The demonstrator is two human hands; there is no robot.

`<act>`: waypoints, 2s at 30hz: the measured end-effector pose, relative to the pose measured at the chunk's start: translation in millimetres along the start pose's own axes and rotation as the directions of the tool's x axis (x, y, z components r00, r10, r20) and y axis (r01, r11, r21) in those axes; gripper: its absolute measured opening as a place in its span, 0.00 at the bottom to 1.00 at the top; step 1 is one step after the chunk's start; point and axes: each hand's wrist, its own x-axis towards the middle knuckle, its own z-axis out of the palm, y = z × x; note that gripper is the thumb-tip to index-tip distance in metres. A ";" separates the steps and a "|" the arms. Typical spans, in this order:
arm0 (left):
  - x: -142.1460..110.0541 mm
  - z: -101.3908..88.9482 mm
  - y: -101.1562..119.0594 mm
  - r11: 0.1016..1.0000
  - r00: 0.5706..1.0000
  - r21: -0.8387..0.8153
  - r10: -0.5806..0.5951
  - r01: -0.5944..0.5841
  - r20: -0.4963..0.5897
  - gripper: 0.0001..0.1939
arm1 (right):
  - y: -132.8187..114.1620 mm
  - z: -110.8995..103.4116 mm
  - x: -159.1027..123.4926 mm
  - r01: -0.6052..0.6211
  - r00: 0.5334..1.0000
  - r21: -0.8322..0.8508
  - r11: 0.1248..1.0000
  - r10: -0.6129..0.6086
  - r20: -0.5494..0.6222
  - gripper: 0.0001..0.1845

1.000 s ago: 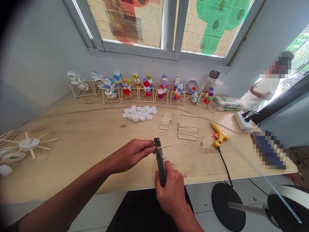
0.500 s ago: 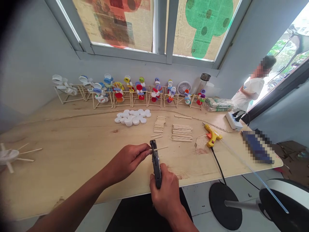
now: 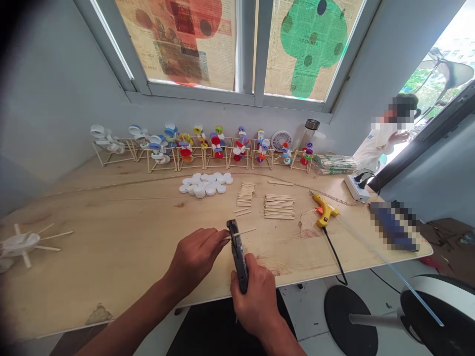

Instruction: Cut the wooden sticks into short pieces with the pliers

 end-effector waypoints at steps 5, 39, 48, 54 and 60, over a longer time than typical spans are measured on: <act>-1.7 6.8 -5.3 0.999 0.999 -0.007 0.041 -0.041 -0.031 0.07 | 0.5 -1.2 1.7 0.022 1.000 0.019 1.000 -0.022 0.012 0.03; 1.1 -21.2 18.9 0.076 0.668 -0.760 -0.538 0.645 0.513 0.10 | -5.2 -8.1 -1.4 -0.003 0.999 0.115 0.993 0.000 0.032 0.05; -4.7 -13.9 15.9 0.970 0.978 -0.136 -0.194 0.203 0.081 0.08 | -11.7 -12.8 -6.8 -0.064 0.993 0.267 0.962 0.035 0.112 0.03; -4.7 -11.0 7.3 0.947 0.993 0.301 0.091 -0.109 0.073 0.07 | -11.2 -13.4 -9.6 -0.100 0.986 0.359 0.928 0.046 0.158 0.03; -2.0 -12.9 2.5 0.908 0.981 0.371 0.173 -0.193 0.086 0.07 | -13.3 -14.2 -11.9 -0.134 0.979 0.341 0.930 0.071 0.191 0.03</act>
